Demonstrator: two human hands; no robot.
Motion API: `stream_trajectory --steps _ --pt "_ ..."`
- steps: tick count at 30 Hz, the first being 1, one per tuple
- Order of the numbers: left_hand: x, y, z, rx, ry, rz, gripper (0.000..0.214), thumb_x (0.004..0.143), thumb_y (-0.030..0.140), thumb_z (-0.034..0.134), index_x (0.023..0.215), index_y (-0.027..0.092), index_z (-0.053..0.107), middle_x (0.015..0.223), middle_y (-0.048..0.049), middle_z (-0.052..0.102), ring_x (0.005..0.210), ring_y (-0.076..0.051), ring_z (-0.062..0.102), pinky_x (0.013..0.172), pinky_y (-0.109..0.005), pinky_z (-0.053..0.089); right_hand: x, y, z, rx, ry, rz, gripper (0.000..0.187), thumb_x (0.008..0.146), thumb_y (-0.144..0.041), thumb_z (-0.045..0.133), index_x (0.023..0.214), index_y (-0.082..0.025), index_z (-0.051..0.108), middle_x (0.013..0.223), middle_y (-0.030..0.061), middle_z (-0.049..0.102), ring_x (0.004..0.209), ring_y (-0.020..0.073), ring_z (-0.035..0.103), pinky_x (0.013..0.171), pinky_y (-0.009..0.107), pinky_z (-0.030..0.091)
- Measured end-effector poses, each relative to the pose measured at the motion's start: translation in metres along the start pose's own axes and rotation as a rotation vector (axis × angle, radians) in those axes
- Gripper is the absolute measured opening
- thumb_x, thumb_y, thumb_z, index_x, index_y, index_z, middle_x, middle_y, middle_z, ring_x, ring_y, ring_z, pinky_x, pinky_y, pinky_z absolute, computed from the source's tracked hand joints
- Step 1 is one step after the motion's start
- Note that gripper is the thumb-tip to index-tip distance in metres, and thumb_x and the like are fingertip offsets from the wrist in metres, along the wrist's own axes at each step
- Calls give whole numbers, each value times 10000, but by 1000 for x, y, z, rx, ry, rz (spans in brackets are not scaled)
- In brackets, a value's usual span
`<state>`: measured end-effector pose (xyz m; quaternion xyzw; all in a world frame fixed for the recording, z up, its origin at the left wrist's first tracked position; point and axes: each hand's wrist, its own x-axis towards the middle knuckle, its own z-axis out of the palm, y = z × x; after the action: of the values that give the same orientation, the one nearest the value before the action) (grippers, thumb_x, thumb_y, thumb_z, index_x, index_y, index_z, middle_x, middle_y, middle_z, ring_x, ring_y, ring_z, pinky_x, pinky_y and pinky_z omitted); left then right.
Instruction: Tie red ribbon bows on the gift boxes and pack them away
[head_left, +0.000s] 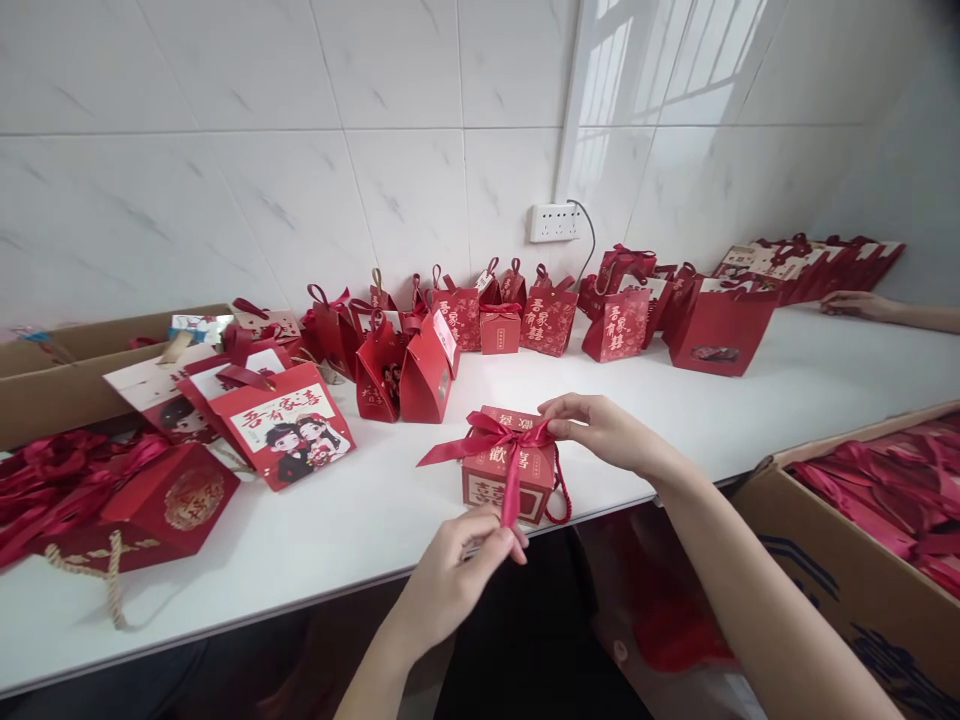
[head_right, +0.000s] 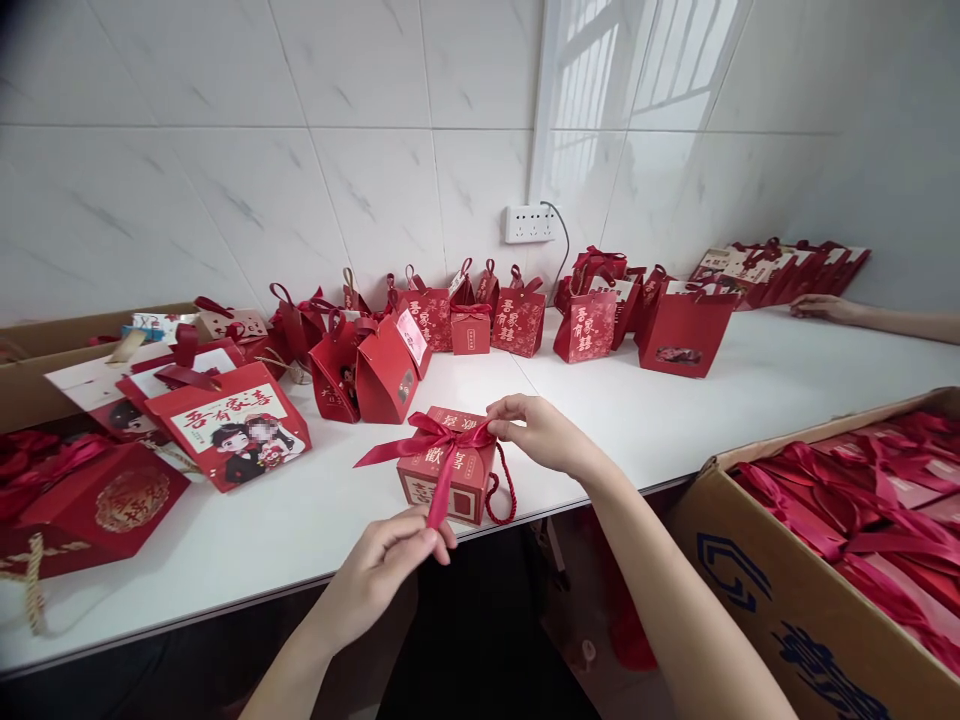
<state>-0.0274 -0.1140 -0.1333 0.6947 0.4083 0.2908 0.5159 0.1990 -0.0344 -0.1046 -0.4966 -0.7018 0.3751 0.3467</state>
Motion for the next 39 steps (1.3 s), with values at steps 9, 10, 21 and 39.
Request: stream_trajectory --steps 9,10,21,39 --pt "11 21 -66 254 581 35 306 866 482 436 793 211 559 846 -20 618 861 -206 549 765 -280 415 -48 -29 18 -227 394 -14 303 879 -473 433 830 -209 572 864 62 667 753 191 618 647 294 469" --pt "18 20 -70 281 537 -6 313 863 491 441 823 209 571 890 -23 627 906 -216 550 778 -281 413 -57 -31 24 -245 361 35 380 889 -514 394 733 -209 558 730 48 651 644 182 595 585 288 442" --pt "20 22 -42 35 110 -114 348 874 397 463 632 171 573 639 -22 647 639 -154 564 644 -262 408 -70 -9 55 105 208 148 421 891 -517 420 615 -202 461 589 -5 549 561 139 500 537 244 373" --pt "3 10 39 -231 60 -245 328 854 434 513 792 148 660 726 -58 730 711 -198 670 753 -280 501 -84 -5 52 150 32 154 420 908 -446 431 617 -166 548 602 -8 555 571 117 479 555 231 357"
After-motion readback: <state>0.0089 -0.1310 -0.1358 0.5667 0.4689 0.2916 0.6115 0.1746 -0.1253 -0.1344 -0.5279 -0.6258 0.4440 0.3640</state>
